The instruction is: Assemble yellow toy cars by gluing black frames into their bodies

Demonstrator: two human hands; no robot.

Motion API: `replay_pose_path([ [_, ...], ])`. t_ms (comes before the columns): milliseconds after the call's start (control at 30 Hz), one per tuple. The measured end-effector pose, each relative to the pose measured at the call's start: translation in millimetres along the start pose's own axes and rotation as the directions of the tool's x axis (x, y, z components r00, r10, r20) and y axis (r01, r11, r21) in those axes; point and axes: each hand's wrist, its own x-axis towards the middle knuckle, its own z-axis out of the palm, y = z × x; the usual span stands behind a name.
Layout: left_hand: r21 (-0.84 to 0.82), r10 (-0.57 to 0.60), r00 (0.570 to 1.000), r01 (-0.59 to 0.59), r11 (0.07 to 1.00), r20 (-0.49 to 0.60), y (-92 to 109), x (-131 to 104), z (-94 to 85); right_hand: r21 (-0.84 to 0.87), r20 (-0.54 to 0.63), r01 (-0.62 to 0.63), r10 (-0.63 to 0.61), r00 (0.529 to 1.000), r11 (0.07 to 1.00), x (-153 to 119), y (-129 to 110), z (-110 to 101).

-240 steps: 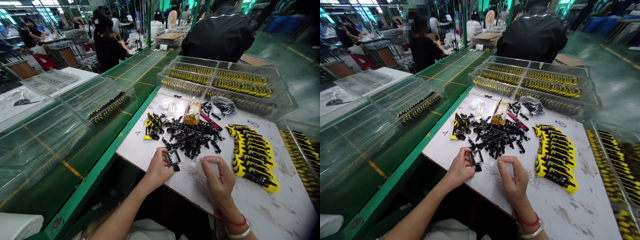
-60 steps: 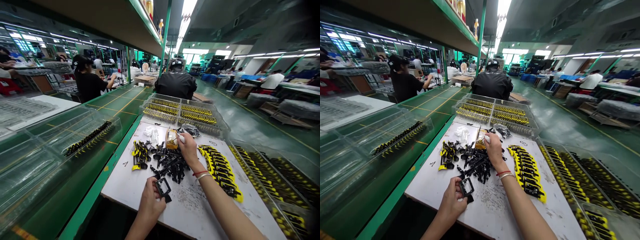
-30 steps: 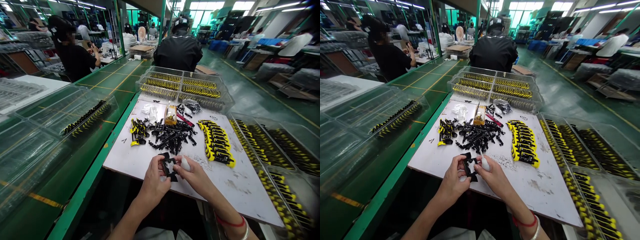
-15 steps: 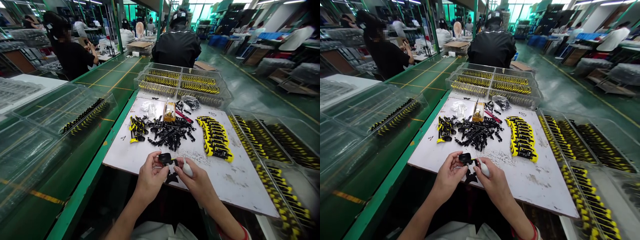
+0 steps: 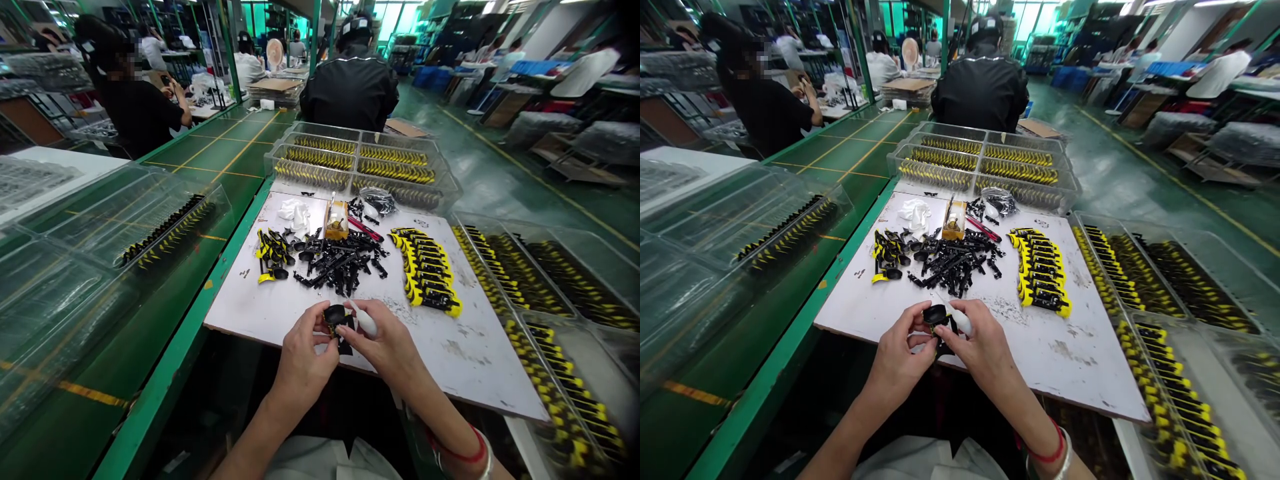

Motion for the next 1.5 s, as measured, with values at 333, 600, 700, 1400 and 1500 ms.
replay_pose_path([
  [333,0.093,0.042,0.997,-0.047,0.995,0.059,-3.8,0.7,-1.8,-0.024,0.106,-0.007,0.010,0.994,1.000,1.1,-0.8,-2.4],
  [600,0.054,0.014,0.996,-0.018,0.998,0.085,-1.8,1.2,-2.2,-0.093,0.079,-0.027,0.035,0.996,0.995,2.0,-6.2,0.2],
  [700,0.016,-0.025,0.996,0.024,1.000,0.084,-0.7,3.5,-3.9,-0.038,0.099,-0.042,0.045,0.994,0.998,2.3,-4.9,-0.9],
  [1400,0.040,-0.070,0.985,0.064,0.997,0.161,-4.6,3.3,-0.4,-0.099,0.162,-0.154,0.169,0.972,0.983,-1.3,-4.6,2.3],
  [1500,-0.018,-0.111,0.981,0.116,0.993,0.158,-7.0,5.7,-2.4,-0.070,0.169,-0.143,0.153,0.974,0.987,-0.1,-2.4,1.7],
])
